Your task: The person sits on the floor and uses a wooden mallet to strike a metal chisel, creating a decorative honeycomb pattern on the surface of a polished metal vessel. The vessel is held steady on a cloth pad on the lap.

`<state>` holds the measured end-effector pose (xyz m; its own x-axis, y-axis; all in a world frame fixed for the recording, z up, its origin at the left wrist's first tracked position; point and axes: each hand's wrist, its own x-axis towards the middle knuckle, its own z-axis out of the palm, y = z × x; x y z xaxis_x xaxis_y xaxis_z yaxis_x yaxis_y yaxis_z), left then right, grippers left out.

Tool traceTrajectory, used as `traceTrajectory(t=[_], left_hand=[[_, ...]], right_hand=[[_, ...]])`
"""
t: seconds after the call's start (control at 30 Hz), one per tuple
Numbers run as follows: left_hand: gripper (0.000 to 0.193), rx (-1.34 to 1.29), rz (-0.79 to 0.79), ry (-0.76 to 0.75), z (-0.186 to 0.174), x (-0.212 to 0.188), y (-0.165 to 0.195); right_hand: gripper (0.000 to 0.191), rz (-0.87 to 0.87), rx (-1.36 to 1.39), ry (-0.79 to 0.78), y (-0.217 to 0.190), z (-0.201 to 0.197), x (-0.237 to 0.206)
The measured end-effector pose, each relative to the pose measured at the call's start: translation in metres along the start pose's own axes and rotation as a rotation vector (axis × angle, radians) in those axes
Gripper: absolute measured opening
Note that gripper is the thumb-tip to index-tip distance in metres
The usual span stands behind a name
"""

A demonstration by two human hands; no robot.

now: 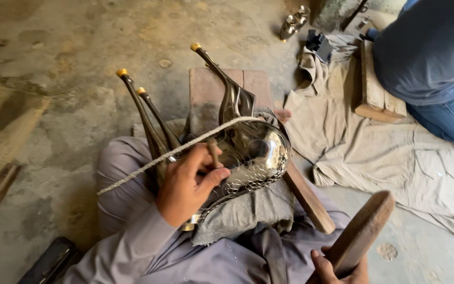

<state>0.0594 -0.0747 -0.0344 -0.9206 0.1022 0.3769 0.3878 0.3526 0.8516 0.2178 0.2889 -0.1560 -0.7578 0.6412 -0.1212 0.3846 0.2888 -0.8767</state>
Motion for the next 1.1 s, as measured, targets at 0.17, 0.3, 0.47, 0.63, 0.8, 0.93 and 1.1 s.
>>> traceTrajectory(t=[0.17, 0.3, 0.47, 0.63, 0.8, 0.93, 1.1], left_hand=[[0.039, -0.014, 0.081, -0.082, 0.009, 0.010, -0.002], [0.042, 0.086, 0.150, -0.128, 0.008, 0.013, -0.001], [0.040, 0.162, 0.182, -0.269, 0.005, 0.023, 0.003], [0.043, 0.171, 0.134, -0.367, 0.005, 0.032, 0.005], [0.038, 0.172, 0.230, -0.371, 0.008, 0.034, 0.003], [0.039, 0.184, 0.123, -0.380, 0.008, 0.030, 0.002], [0.040, 0.165, 0.195, -0.188, 0.008, 0.020, 0.003]], right_hand=[[0.070, -0.301, -0.079, -0.147, -0.092, 0.018, 0.007], [0.062, -0.636, -0.664, -0.004, -0.156, 0.031, 0.006], [0.060, -0.726, -1.111, 0.022, -0.210, 0.041, 0.006], [0.062, -0.653, -1.055, -0.070, -0.240, 0.028, 0.014], [0.063, -0.435, -0.541, -0.207, -0.243, 0.022, 0.009], [0.054, -0.813, -0.684, -0.084, -0.251, 0.027, 0.003], [0.057, -0.770, -0.932, -0.092, -0.275, 0.032, 0.003]])
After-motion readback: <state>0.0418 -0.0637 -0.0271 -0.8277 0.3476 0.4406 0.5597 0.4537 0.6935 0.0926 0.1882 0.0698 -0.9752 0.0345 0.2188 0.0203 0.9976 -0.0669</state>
